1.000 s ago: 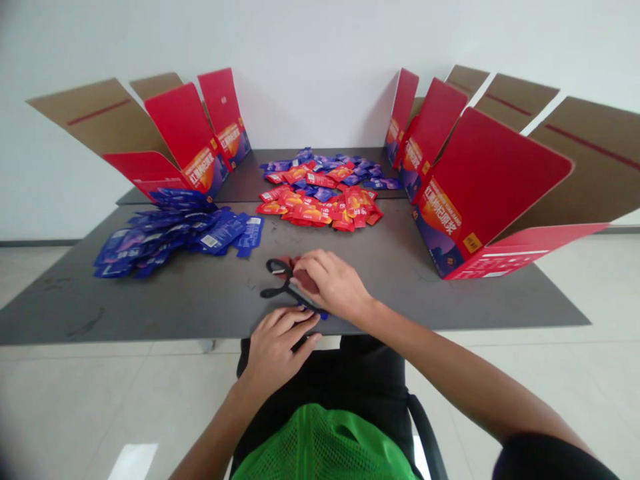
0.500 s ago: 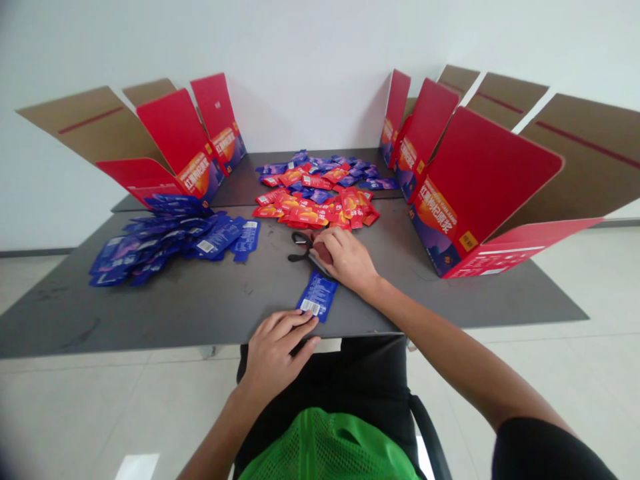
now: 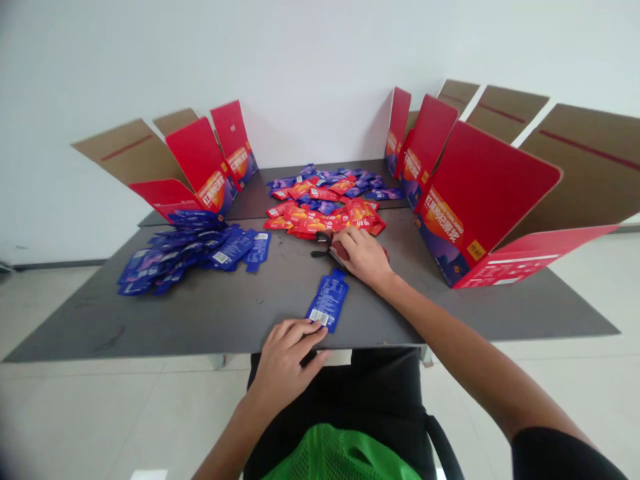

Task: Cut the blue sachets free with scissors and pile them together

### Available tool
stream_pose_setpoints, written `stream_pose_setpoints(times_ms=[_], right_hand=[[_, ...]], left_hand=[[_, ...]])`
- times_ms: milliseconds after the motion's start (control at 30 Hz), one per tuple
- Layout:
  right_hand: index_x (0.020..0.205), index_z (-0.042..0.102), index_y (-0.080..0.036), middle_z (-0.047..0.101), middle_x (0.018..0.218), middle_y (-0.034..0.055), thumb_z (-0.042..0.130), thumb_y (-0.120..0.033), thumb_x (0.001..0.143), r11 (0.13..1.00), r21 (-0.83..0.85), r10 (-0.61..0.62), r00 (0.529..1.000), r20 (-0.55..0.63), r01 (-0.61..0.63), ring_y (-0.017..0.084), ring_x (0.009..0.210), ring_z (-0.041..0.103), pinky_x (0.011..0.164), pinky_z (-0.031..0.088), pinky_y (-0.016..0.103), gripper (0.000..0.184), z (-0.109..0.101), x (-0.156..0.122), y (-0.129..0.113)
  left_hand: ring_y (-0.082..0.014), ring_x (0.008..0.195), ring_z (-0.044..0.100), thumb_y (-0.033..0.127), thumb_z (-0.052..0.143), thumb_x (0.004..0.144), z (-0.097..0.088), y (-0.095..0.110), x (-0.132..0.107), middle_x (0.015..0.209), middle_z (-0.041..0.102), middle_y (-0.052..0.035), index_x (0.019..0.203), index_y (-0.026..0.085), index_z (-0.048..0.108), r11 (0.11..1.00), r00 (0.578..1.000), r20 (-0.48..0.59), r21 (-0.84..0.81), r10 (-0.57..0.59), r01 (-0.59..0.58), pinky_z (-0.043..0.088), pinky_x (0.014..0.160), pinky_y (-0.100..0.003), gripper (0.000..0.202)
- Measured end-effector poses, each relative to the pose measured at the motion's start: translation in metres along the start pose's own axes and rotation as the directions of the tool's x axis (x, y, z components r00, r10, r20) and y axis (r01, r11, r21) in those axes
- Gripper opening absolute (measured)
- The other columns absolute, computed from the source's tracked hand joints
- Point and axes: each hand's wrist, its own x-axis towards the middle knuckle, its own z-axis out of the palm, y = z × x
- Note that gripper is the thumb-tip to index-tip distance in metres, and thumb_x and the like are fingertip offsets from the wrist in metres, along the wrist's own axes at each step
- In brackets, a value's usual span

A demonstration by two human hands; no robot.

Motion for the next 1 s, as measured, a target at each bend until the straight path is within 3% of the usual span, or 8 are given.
stream_pose_setpoints(times_ms=[100, 200, 367, 500, 600, 700, 833, 1000], right_hand=[[0.114, 0.061, -0.023, 0.067, 0.116, 0.0100, 0.061, -0.036, 0.101, 0.995, 0.072, 0.085, 0.971, -0.225, -0.071, 0.026, 0.109, 0.062, 0.095, 0.052, 0.041, 0.019, -0.012, 0.002, 0.003], [0.110, 0.062, -0.024, 0.067, 0.114, 0.0099, 0.065, -0.038, 0.098, 0.986, 0.130, 0.143, 0.926, -0.349, -0.104, 0.027, 0.108, 0.063, 0.095, 0.052, 0.041, 0.019, -0.019, -0.005, 0.006], [0.105, 0.062, -0.024, 0.067, 0.106, 0.0095, 0.064, -0.046, 0.097, 0.973, 0.173, 0.206, 0.917, -0.342, -0.154, 0.028, 0.102, 0.064, 0.089, 0.053, 0.041, 0.023, -0.018, -0.014, 0.023], [0.106, 0.061, -0.024, 0.066, 0.104, 0.0090, 0.062, -0.051, 0.097, 0.951, 0.244, 0.263, 0.912, -0.315, -0.190, 0.027, 0.100, 0.064, 0.089, 0.053, 0.041, 0.029, -0.017, -0.015, 0.030], [0.105, 0.062, -0.023, 0.066, 0.103, 0.0097, 0.060, -0.054, 0.097, 0.936, 0.275, 0.299, 0.910, -0.289, -0.220, 0.028, 0.098, 0.064, 0.087, 0.052, 0.042, 0.031, -0.017, -0.015, 0.031], [0.104, 0.062, -0.024, 0.066, 0.101, 0.0094, 0.060, -0.055, 0.097, 0.927, 0.297, 0.314, 0.906, -0.283, -0.228, 0.028, 0.096, 0.063, 0.086, 0.052, 0.042, 0.032, -0.016, -0.015, 0.034], [0.104, 0.062, -0.024, 0.065, 0.101, 0.0081, 0.061, -0.056, 0.097, 0.909, 0.333, 0.353, 0.889, -0.292, -0.252, 0.027, 0.096, 0.064, 0.086, 0.051, 0.041, 0.033, -0.015, -0.016, 0.039], [0.104, 0.062, -0.024, 0.065, 0.100, 0.0069, 0.062, -0.056, 0.096, 0.899, 0.358, 0.368, 0.879, -0.304, -0.253, 0.026, 0.095, 0.064, 0.084, 0.051, 0.039, 0.033, -0.016, -0.016, 0.039]], left_hand=[[-0.0268, 0.111, 0.061, 0.046, 0.072, 0.094, -0.009, 0.007, 0.011, 0.121, 0.071, -0.0050, 0.123, 0.026, 0.071, 1.000, 0.995, 0.095, 0.018, -0.020, 0.019, 0.052, 0.093, -0.045, 0.035], [-0.0291, 0.124, 0.057, 0.053, 0.072, 0.093, -0.010, 0.014, 0.023, 0.134, 0.065, -0.0064, 0.133, 0.027, 0.065, 0.998, 0.992, 0.119, 0.062, -0.041, 0.033, 0.049, 0.103, -0.048, 0.048], [-0.0300, 0.149, 0.038, 0.064, 0.064, 0.093, 0.007, 0.013, 0.025, 0.161, 0.046, -0.0107, 0.152, 0.020, 0.047, 0.991, 0.991, 0.136, 0.133, 0.001, -0.019, 0.040, 0.119, -0.046, 0.076], [-0.0304, 0.140, 0.051, 0.064, 0.076, 0.083, 0.017, 0.006, 0.015, 0.153, 0.055, -0.0119, 0.148, 0.020, 0.052, 0.969, 0.990, 0.125, 0.231, 0.059, -0.087, 0.050, 0.112, -0.044, 0.083], [-0.0263, 0.120, 0.066, 0.047, 0.080, 0.086, 0.013, 0.004, 0.007, 0.138, 0.068, -0.0078, 0.137, 0.022, 0.062, 0.951, 0.990, 0.079, 0.279, 0.114, -0.132, 0.058, 0.099, -0.039, 0.060], [-0.0212, 0.113, 0.071, 0.031, 0.067, 0.099, -0.002, 0.003, 0.003, 0.130, 0.073, -0.0056, 0.133, 0.021, 0.064, 0.947, 0.982, -0.004, 0.265, 0.190, -0.182, 0.060, 0.098, -0.034, 0.035], [-0.0153, 0.103, 0.076, 0.020, 0.055, 0.105, -0.046, -0.012, 0.009, 0.117, 0.078, -0.0050, 0.129, 0.017, 0.065, 0.958, 0.953, -0.240, 0.260, 0.186, -0.122, 0.060, 0.095, -0.026, 0.026], [-0.0177, 0.110, 0.074, 0.019, 0.053, 0.106, -0.107, -0.072, 0.039, 0.125, 0.076, -0.0068, 0.134, 0.018, 0.064, 0.921, 0.904, -0.412, 0.385, 0.116, 0.057, 0.057, 0.102, -0.029, 0.031]])
